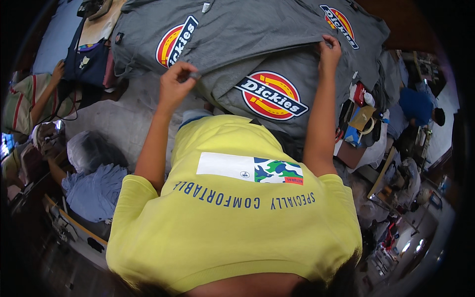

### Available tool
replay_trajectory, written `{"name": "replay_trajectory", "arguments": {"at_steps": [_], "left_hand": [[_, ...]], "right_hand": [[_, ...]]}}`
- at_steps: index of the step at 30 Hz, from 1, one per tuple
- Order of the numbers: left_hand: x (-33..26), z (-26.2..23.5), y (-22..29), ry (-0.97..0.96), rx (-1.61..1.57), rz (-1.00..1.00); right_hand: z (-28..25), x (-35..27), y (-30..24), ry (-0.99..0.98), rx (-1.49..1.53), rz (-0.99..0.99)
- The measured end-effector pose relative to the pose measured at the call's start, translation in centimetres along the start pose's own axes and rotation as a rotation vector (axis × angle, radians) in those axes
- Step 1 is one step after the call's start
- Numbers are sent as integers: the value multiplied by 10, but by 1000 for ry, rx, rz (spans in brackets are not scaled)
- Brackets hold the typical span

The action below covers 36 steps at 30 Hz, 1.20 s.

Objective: The person folds several grey garments by hand, smoothing the fabric and using shears to trim stray threads before stacking the items.

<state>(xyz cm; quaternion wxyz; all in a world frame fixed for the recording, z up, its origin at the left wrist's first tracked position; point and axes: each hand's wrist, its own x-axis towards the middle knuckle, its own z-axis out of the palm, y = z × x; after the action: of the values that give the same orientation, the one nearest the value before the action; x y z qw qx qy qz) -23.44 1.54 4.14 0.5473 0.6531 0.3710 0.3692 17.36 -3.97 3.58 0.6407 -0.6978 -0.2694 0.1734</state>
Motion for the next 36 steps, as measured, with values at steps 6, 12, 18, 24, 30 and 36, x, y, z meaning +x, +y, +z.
{"name": "replay_trajectory", "arguments": {"at_steps": [6,12,18,24,30,36], "left_hand": [[-26,25,13,-189,624,623],[-38,32,8,-282,671,738],[-40,32,7,-306,643,720],[-43,30,7,-304,632,675],[-39,22,-6,158,-142,75],[-17,-31,-45,332,-151,-244]], "right_hand": [[-18,-22,23,82,377,228],[-21,-26,30,87,485,237],[-22,-24,35,70,492,234],[-17,-25,29,53,469,218],[28,-33,-5,-79,568,140],[35,-40,-55,-449,340,-163]]}}
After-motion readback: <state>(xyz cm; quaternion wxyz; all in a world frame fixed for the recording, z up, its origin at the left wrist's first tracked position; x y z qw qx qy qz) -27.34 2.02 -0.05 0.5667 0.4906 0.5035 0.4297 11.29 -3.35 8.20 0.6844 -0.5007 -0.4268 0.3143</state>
